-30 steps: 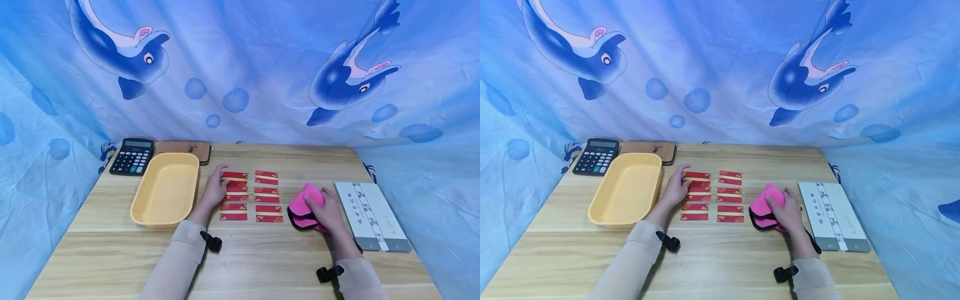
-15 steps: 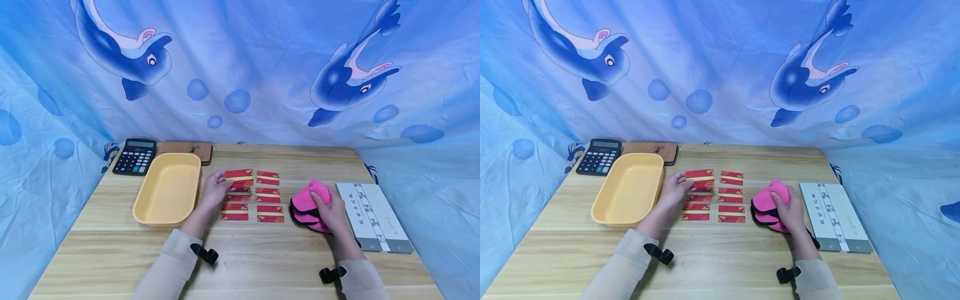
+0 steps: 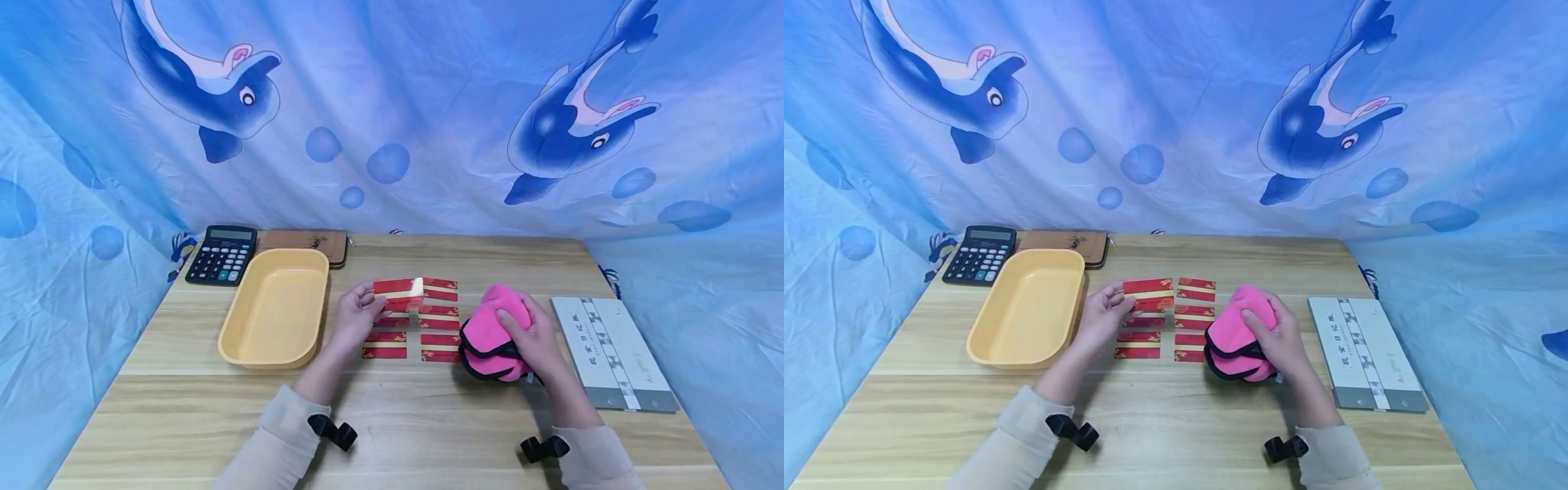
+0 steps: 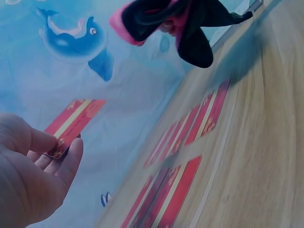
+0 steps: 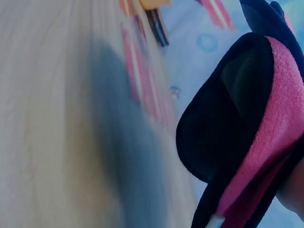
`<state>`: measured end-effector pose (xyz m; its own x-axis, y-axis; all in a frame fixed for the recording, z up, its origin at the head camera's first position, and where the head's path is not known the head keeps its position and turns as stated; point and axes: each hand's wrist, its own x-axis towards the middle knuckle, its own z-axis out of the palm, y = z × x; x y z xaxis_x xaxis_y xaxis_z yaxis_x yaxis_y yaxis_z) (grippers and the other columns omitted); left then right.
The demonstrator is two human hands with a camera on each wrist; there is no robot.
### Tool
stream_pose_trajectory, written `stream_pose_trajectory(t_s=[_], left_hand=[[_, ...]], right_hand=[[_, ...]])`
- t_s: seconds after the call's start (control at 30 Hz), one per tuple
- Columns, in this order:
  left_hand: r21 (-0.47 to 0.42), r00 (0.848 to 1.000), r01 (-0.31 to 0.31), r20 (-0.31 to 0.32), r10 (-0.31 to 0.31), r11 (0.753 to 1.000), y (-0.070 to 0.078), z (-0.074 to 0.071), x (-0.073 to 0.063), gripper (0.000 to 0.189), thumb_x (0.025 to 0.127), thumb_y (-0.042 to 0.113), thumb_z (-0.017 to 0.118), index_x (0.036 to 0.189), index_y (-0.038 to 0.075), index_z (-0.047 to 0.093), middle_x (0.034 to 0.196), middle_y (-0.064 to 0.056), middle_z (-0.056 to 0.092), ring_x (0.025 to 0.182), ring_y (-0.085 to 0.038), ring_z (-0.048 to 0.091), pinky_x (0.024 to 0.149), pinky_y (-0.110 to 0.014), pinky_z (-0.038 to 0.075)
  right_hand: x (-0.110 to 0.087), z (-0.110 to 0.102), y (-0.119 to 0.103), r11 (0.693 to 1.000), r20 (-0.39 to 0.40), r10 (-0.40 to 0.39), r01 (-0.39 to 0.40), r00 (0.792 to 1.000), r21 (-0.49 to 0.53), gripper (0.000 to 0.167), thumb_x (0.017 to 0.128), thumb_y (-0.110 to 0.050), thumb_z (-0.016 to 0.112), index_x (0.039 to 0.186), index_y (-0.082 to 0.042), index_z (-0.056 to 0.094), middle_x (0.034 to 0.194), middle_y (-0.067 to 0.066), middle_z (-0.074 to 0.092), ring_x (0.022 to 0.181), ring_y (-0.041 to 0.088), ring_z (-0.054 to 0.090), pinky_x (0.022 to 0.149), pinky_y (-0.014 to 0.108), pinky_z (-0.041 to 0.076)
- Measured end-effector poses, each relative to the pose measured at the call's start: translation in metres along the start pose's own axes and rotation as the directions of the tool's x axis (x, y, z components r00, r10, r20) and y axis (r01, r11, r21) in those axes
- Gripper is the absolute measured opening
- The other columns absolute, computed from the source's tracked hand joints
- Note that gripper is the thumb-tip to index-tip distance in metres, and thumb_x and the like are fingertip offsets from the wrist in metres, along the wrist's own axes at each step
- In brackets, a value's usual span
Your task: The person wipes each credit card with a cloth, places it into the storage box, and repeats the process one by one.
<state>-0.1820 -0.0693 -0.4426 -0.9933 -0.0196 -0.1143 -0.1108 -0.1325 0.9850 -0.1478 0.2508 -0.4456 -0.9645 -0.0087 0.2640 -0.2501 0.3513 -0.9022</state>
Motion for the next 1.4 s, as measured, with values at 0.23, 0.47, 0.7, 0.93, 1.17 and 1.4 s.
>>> stream_pose_trajectory(t_s=[0.23,0.47,0.7,0.93,1.17,1.4], left_hand=[[-0.027,0.998,-0.006,0.060,0.007,1.000,0.005,0.010,-0.010,0.043,0.099,-0.004,0.059,0.141,-0.006,0.050,0.128,-0.028,0.064,0.102,-0.032,0.072,0.086,-0.036,0.060],[-0.018,0.989,-0.038,0.143,0.040,0.999,0.001,0.019,-0.020,0.044,0.101,-0.002,0.056,0.143,-0.007,0.048,0.126,-0.029,0.064,0.098,-0.038,0.072,0.093,-0.039,0.057],[-0.021,0.970,-0.094,0.224,0.096,0.995,-0.007,0.028,-0.024,0.040,0.103,-0.001,0.054,0.142,-0.008,0.050,0.127,-0.029,0.063,0.105,-0.040,0.070,0.096,-0.049,0.054],[0.104,0.937,-0.191,0.316,0.150,0.976,-0.013,0.038,-0.028,0.038,0.104,0.002,0.053,0.142,-0.001,0.055,0.124,-0.019,0.069,0.097,-0.012,0.071,0.083,-0.020,0.056],[0.072,0.910,-0.218,0.375,0.176,0.973,-0.013,0.038,-0.026,0.041,0.104,-0.002,0.047,0.145,-0.002,0.050,0.129,-0.017,0.067,0.086,-0.010,0.068,0.072,-0.019,0.058],[0.105,0.938,-0.210,0.301,0.170,0.972,-0.007,0.030,-0.026,0.036,0.103,0.000,0.052,0.138,-0.005,0.055,0.124,-0.023,0.068,0.111,-0.028,0.068,0.087,-0.022,0.057]], right_hand=[[-0.002,0.015,-0.030,0.999,0.060,-0.034,0.036,0.998,-0.031,0.045,0.088,-0.016,0.081,0.129,-0.014,0.065,0.110,0.009,0.071,0.084,0.019,0.066,0.063,0.031,0.059],[-0.001,0.038,-0.045,0.953,0.013,-0.188,0.186,0.982,-0.239,0.044,0.082,-0.021,0.087,0.123,-0.016,0.073,0.108,0.004,0.075,0.084,0.019,0.068,0.063,0.032,0.058],[0.000,0.061,-0.052,0.801,-0.042,-0.365,0.290,0.930,-0.523,0.047,0.078,-0.022,0.089,0.120,-0.007,0.074,0.107,0.014,0.074,0.090,0.031,0.072,0.067,0.044,0.061],[-0.003,0.085,-0.063,0.716,-0.016,-0.442,0.342,0.897,-0.609,0.046,0.076,-0.017,0.089,0.119,-0.008,0.075,0.104,0.015,0.072,0.079,0.031,0.072,0.057,0.043,0.059],[-0.009,0.096,-0.069,0.725,0.007,-0.525,0.451,0.851,-0.521,0.044,0.075,-0.016,0.089,0.116,-0.007,0.077,0.102,0.016,0.072,0.078,0.030,0.071,0.059,0.042,0.061],[-0.005,0.080,-0.062,0.758,-0.050,-0.418,0.317,0.907,-0.570,0.045,0.078,-0.016,0.088,0.120,-0.010,0.075,0.107,0.014,0.071,0.076,0.031,0.071,0.058,0.042,0.061]])
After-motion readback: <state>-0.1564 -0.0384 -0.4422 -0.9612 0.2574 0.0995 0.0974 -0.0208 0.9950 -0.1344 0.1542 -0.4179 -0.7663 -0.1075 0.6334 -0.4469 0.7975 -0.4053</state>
